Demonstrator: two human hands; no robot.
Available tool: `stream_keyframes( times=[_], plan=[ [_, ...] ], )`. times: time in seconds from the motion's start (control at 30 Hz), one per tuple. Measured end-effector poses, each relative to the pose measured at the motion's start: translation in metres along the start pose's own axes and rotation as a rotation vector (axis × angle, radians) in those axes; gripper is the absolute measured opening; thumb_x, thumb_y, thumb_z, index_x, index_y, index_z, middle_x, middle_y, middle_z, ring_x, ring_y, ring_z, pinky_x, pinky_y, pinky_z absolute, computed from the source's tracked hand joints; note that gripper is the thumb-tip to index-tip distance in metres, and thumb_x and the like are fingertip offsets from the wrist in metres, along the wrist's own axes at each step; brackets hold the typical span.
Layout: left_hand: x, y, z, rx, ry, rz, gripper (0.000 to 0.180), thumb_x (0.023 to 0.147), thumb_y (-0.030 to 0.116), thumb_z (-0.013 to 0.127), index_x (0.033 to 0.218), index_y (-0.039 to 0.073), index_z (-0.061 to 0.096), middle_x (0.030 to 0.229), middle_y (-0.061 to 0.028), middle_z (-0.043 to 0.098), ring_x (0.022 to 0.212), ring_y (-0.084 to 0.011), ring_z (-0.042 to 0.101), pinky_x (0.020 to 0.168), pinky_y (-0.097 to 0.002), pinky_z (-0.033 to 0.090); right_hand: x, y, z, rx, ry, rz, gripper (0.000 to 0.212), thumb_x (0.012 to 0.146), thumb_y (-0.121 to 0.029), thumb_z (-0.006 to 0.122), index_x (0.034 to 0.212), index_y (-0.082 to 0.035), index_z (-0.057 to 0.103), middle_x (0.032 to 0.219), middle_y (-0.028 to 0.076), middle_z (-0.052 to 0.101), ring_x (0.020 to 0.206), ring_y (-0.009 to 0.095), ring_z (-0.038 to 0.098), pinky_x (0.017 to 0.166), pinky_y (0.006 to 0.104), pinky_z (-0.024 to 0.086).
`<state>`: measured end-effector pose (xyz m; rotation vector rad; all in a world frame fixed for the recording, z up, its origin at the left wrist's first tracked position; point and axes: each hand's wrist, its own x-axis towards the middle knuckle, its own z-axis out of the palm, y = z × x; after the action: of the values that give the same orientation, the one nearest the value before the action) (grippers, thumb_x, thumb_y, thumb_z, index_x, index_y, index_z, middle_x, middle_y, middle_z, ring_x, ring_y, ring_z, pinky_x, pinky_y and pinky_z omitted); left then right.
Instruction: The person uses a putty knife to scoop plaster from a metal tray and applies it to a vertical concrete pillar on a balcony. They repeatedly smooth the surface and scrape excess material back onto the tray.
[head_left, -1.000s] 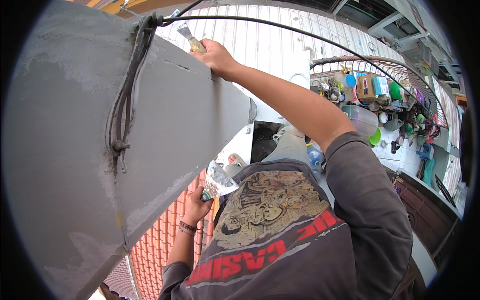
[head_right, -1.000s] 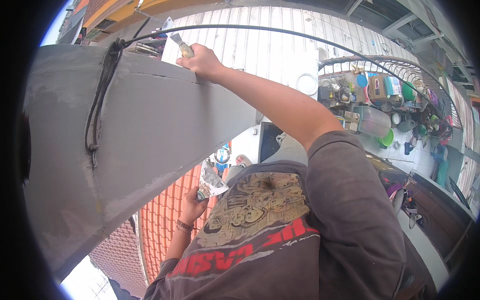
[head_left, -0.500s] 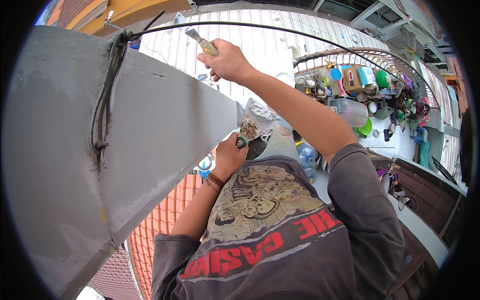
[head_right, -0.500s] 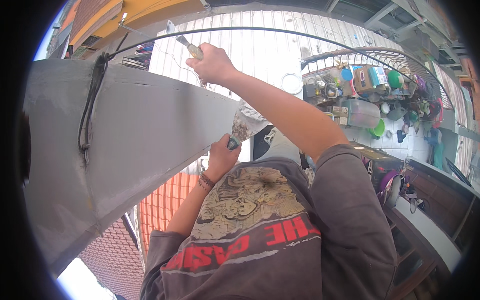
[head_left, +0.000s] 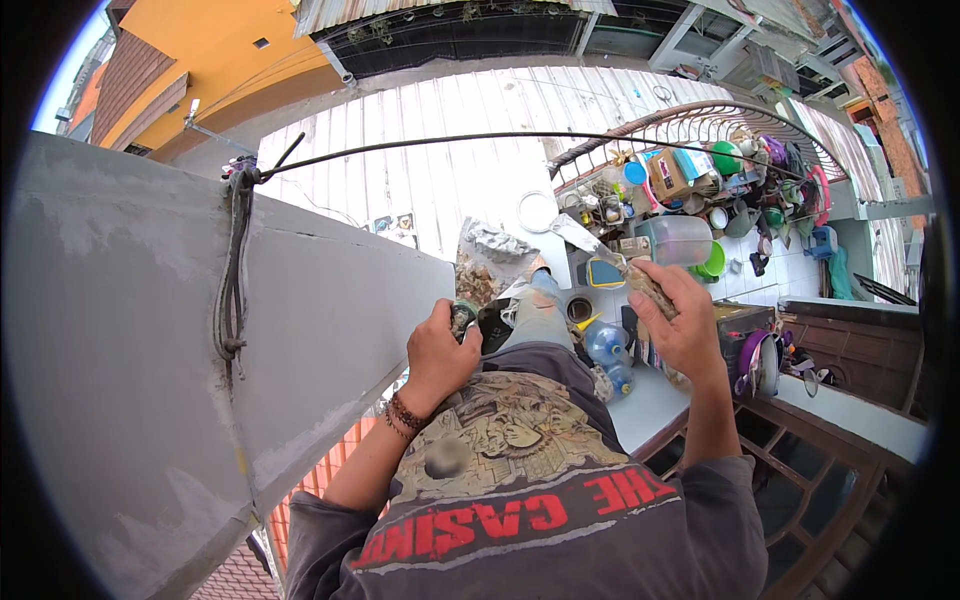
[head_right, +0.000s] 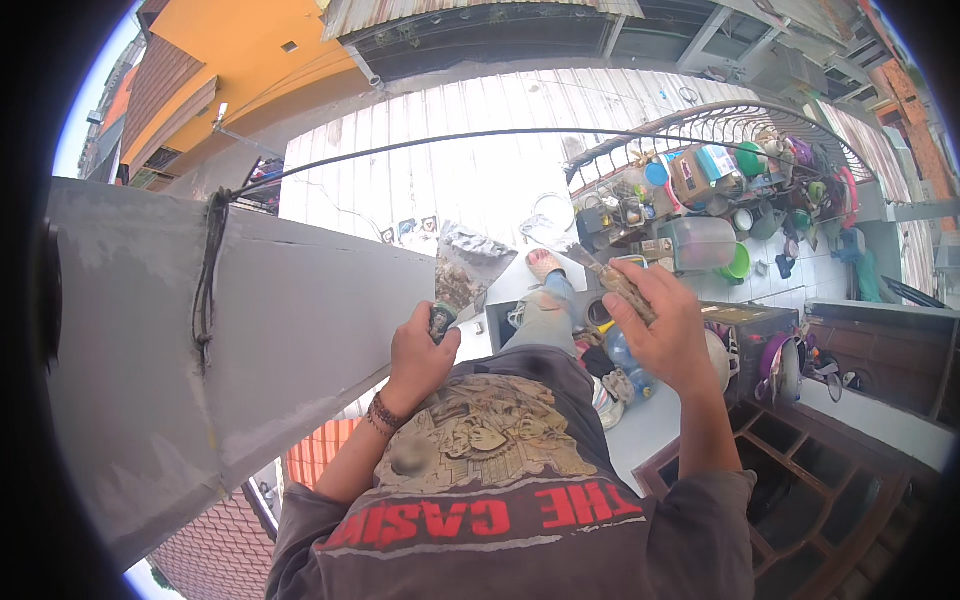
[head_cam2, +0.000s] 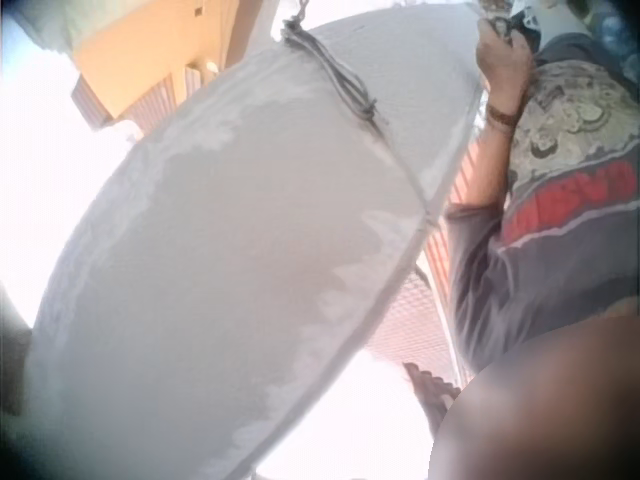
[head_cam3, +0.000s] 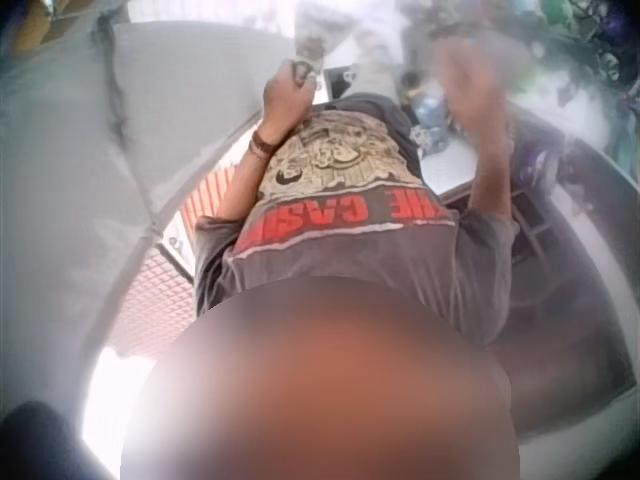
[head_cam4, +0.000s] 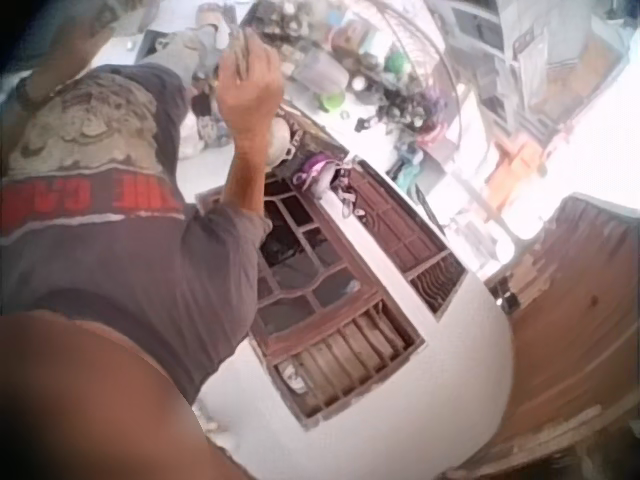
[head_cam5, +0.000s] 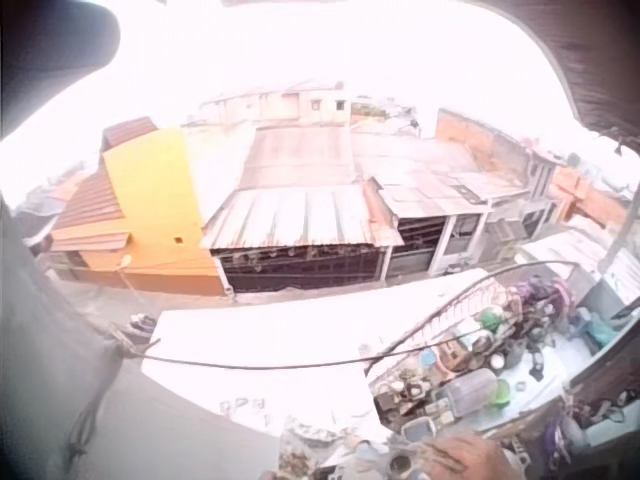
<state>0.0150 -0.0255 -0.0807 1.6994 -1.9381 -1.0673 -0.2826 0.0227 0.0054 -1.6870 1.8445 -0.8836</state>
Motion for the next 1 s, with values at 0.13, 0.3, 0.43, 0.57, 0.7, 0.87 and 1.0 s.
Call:
stream_keyframes(
  times=[0.13,0.3,0.43,0.57,0.7,0.87,1.0],
  plan=[
    [0.005,0.015,-0.011,-0.105,-0.145,-0.021,0.029,0.085,0.02,0.065,0.094,-0.004,0.053,0.068,-0.0174,0.059,0.061,-0.0268,0.06,0.059,-0.0382,0.047,-0.017,-0.025,-0.001,-0.164,0.05,-0.068,0.035,0.084,-0.015,0.07,0.116,-0.001,0.067,0.083,0.014,0.062,0.071,0.03,0.062,0.063,0.0382,0.049],
    [0.011,0.022,-0.014,-0.168,-0.203,0.037,0.031,0.088,0.022,0.066,0.091,-0.005,0.051,0.065,-0.0137,0.057,0.055,-0.0191,0.058,0.053,-0.0342,0.046,-0.015,-0.044,0.008,-0.233,0.074,-0.087,0.034,0.084,-0.015,0.069,0.115,-0.002,0.068,0.078,0.013,0.061,0.064,0.031,0.062,0.056,0.0407,0.048],
    [0.009,0.019,-0.002,-0.276,-0.177,0.032,0.035,0.085,0.025,0.069,0.09,-0.006,0.052,0.068,-0.0251,0.06,0.065,-0.0418,0.062,0.061,-0.0454,0.047,-0.008,-0.052,0.026,-0.273,0.097,-0.114,0.032,0.086,-0.018,0.067,0.115,-0.004,0.067,0.072,0.015,0.061,0.059,0.033,0.062,0.054,0.0429,0.048],
    [0.012,0.015,0.005,-0.277,-0.135,0.106,0.031,0.088,0.022,0.07,0.091,-0.005,0.054,0.065,-0.0092,0.06,0.049,-0.0126,0.058,0.045,-0.0295,0.045,0.003,-0.067,0.039,-0.362,0.082,-0.055,0.033,0.089,-0.022,0.062,0.117,-0.004,0.066,0.07,0.017,0.062,0.058,0.035,0.062,0.056,0.045,0.049],
    [0.013,0.024,0.004,-0.288,-0.092,0.129,0.032,0.086,0.022,0.072,0.091,-0.006,0.056,0.065,-0.0094,0.06,0.05,-0.0126,0.058,0.046,-0.0297,0.045,0.007,-0.086,0.048,-0.452,-0.011,0.068,0.032,0.087,-0.023,0.065,0.112,-0.003,0.069,0.071,0.017,0.064,0.061,0.036,0.064,0.057,0.0452,0.049],
    [0.015,0.03,0.001,-0.309,-0.136,0.026,0.033,0.084,0.023,0.073,0.09,-0.006,0.057,0.066,-0.0098,0.061,0.053,-0.0136,0.058,0.051,-0.0311,0.046,-0.002,-0.089,0.05,-0.513,0.007,-0.004,0.032,0.087,-0.023,0.066,0.112,-0.004,0.069,0.068,0.014,0.06,0.057,0.033,0.062,0.054,0.0444,0.048],
    [0.015,0.033,-0.001,-0.281,-0.114,0.038,0.034,0.083,0.024,0.074,0.088,-0.005,0.058,0.068,-0.0103,0.062,0.058,-0.0145,0.058,0.055,-0.0325,0.047,0.004,-0.084,0.052,-0.483,0.061,-0.046,0.031,0.086,-0.021,0.066,0.113,-0.005,0.069,0.068,0.013,0.06,0.057,0.033,0.062,0.052,0.0429,0.048]
  ],
)
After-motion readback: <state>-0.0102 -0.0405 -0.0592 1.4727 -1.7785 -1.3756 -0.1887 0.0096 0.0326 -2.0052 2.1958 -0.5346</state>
